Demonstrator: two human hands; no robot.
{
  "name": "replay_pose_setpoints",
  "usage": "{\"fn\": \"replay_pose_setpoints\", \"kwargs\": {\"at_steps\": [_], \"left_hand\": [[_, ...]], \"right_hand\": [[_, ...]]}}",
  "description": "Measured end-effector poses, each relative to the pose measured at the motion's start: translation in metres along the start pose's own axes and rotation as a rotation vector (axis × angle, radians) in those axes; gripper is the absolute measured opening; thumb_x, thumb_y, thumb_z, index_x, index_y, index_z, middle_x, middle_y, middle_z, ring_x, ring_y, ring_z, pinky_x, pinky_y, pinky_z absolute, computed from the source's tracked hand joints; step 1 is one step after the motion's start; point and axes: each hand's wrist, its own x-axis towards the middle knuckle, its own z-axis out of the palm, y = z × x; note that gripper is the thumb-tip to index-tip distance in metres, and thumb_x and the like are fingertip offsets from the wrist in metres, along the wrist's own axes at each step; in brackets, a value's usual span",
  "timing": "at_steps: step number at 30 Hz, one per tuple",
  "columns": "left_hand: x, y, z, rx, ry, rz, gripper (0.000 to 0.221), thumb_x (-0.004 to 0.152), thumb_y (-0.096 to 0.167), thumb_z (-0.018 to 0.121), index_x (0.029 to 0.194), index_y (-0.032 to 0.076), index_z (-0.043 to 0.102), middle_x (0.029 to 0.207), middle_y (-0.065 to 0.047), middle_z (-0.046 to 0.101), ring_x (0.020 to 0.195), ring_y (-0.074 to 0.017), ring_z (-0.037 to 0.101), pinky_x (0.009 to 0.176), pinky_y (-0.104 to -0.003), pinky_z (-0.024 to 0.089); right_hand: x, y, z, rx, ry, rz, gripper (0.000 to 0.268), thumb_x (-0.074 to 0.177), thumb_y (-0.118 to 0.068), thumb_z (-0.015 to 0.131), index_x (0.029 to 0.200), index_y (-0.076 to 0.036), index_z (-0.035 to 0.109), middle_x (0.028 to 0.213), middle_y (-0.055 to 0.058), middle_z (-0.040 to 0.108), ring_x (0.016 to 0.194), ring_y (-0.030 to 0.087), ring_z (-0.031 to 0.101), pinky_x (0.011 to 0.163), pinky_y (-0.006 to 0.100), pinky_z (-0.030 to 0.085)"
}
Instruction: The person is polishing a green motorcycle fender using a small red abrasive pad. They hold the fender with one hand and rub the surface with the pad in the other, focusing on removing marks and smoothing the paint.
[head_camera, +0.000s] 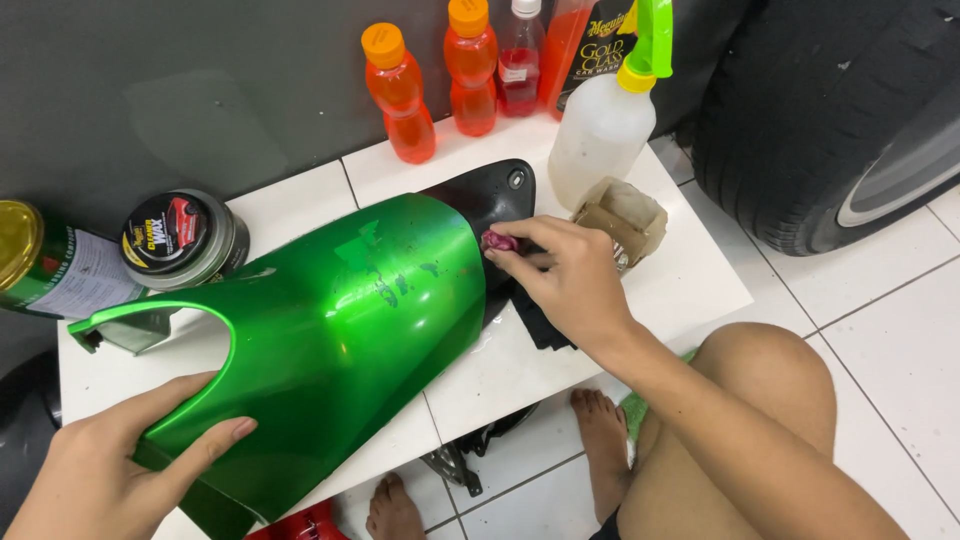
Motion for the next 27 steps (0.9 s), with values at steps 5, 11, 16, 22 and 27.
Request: {"fn": "replay_pose_setpoints", "kwargs": {"at_steps": [5, 11, 16, 22, 27], "left_hand": [[-0.001, -0.005, 0.003, -0.04, 0.017, 0.045, 0.056, 0.066, 0.047, 0.087, 0.119, 0.031, 0.078, 0.077, -0.003, 0.08, 0.037, -0.0227, 0.054, 0.071, -0.028, 0.052], [-0.006, 0.012, -0.01, -0.083, -0.025, 0.037, 0.054, 0.07, 0.047, 0.086, 0.12, 0.029, 0.079, 0.052, -0.011, 0.045, 0.055, -0.0215, 0.029, 0.061, -0.031, 0.045], [-0.006, 0.018, -0.014, -0.068, -0.04, 0.01, 0.059, 0.07, 0.048, 0.085, 0.125, 0.027, 0.077, 0.07, -0.003, 0.078, 0.058, -0.0208, 0.042, 0.071, -0.03, 0.05], [-0.015, 0.036, -0.027, -0.113, -0.128, -0.115, 0.062, 0.074, 0.047, 0.081, 0.132, 0.028, 0.072, 0.1, 0.001, 0.085, 0.053, -0.0262, 0.057, 0.081, -0.031, 0.051], [-0.012, 0.032, -0.024, -0.157, -0.107, -0.017, 0.058, 0.076, 0.048, 0.081, 0.128, 0.024, 0.074, 0.073, -0.005, 0.078, 0.051, -0.023, 0.046, 0.072, -0.031, 0.05]], "right_hand": [[-0.003, 0.007, 0.008, -0.015, 0.032, -0.019, 0.018, 0.093, -0.01, 0.075, 0.109, -0.002, 0.073, 0.1, 0.008, 0.076, 0.085, 0.013, 0.073, 0.077, 0.025, 0.069], [-0.005, 0.015, 0.021, -0.076, 0.001, -0.024, 0.018, 0.093, -0.017, 0.076, 0.108, -0.007, 0.074, 0.09, 0.003, 0.077, 0.076, 0.011, 0.071, 0.073, 0.025, 0.061], [-0.004, 0.026, 0.045, -0.102, -0.015, -0.134, 0.014, 0.093, -0.017, 0.076, 0.104, -0.009, 0.073, 0.099, 0.002, 0.075, 0.096, 0.022, 0.064, 0.086, 0.033, 0.051], [0.0, 0.03, 0.055, -0.117, -0.02, -0.131, 0.012, 0.097, -0.013, 0.07, 0.107, -0.007, 0.069, 0.094, 0.006, 0.07, 0.087, 0.021, 0.064, 0.079, 0.033, 0.05], [-0.006, 0.018, 0.054, -0.131, -0.096, -0.333, 0.011, 0.098, -0.01, 0.071, 0.105, -0.002, 0.071, 0.095, 0.01, 0.07, 0.086, 0.024, 0.059, 0.08, 0.035, 0.045]]}}
